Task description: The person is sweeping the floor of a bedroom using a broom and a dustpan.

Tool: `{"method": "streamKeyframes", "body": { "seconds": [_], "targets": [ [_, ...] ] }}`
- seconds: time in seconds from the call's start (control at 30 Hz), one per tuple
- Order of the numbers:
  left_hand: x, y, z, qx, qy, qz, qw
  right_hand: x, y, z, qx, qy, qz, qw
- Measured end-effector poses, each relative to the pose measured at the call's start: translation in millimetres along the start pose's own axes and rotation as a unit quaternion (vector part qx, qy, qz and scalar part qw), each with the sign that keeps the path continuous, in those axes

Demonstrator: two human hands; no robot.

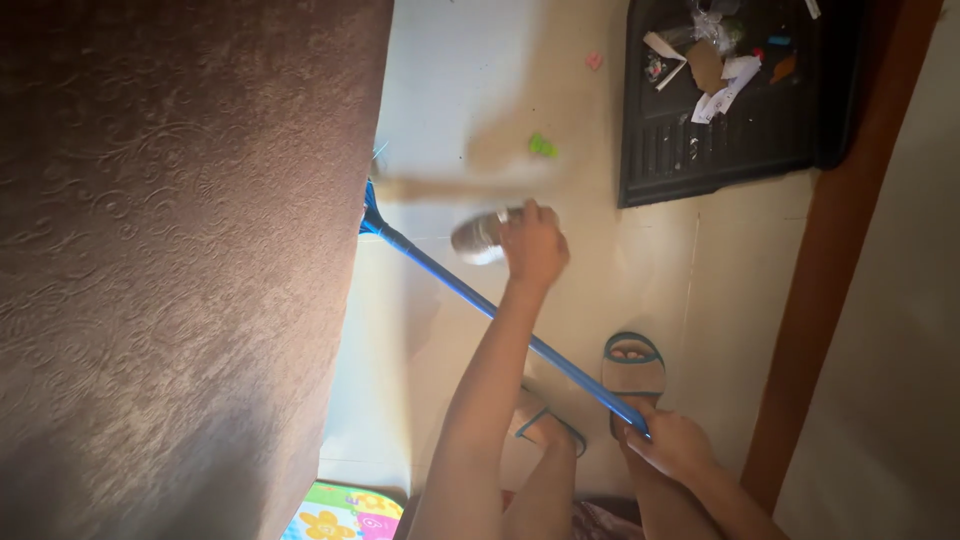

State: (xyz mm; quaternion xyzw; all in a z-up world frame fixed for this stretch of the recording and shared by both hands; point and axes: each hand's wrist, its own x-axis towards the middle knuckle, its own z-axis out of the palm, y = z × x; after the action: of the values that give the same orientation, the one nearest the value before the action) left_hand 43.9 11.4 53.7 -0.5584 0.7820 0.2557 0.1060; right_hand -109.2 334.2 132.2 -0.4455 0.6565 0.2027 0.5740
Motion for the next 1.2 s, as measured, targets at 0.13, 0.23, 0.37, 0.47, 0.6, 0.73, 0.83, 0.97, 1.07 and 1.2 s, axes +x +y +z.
{"method": "streamKeyframes", "body": {
  "seconds": [0.13, 0.23, 0.37, 0.47, 0.6, 0.73, 0.83, 0.97, 1.07, 1.2],
  "targets": [
    [47.7, -25.1, 45.7, -0.059, -0.019, -0.076, 0.995, -1.3, -10.1, -12.3, 0.023, -0.010, 0.007, 1.000],
    [63.6, -13.1, 34.7, -0.120, 0.048, -0.115, 0.985, 2.1, -3.2, -6.7, 0.030, -0.005, 0.004, 1.000],
    [95.9, 1.1, 17.4, -0.086, 0.059, -0.129, 0.986, 5.7, -2.4, -10.6, 0.049, 0.004, -0.004, 0.999],
    [116.6, 1.5, 11.3, -0.041, -0.010, -0.118, 0.992, 11.9, 3.1, -5.7, 0.020, -0.018, 0.027, 0.999],
    [124.6, 0.9, 7.8, -0.024, -0.086, -0.143, 0.986, 15.6, 0.4, -8.6, -0.007, -0.034, 0.035, 0.999],
    [111.9, -9.5, 31.0, -0.035, -0.072, -0.154, 0.985, 16.3, -1.0, -4.4, -0.010, 0.003, 0.030, 0.999],
    [76.1, -7.4, 18.8, -0.040, -0.059, -0.137, 0.988, -2.4, -11.6, -14.8, -0.014, 0.016, 0.038, 0.999],
    [6.2, 2.9, -18.5, -0.080, -0.060, -0.120, 0.988, -50.4, -31.6, -35.9, 0.044, 0.101, -0.019, 0.994],
    [-39.8, 9.7, -60.0, -0.141, -0.045, -0.126, 0.981, -83.9, -48.3, -54.8, 0.061, 0.127, -0.046, 0.989],
    [-104.2, 30.4, -118.9, -0.234, -0.006, -0.144, 0.961, -133.9, -60.6, -71.3, 0.036, 0.119, -0.022, 0.992]
  ]
}}
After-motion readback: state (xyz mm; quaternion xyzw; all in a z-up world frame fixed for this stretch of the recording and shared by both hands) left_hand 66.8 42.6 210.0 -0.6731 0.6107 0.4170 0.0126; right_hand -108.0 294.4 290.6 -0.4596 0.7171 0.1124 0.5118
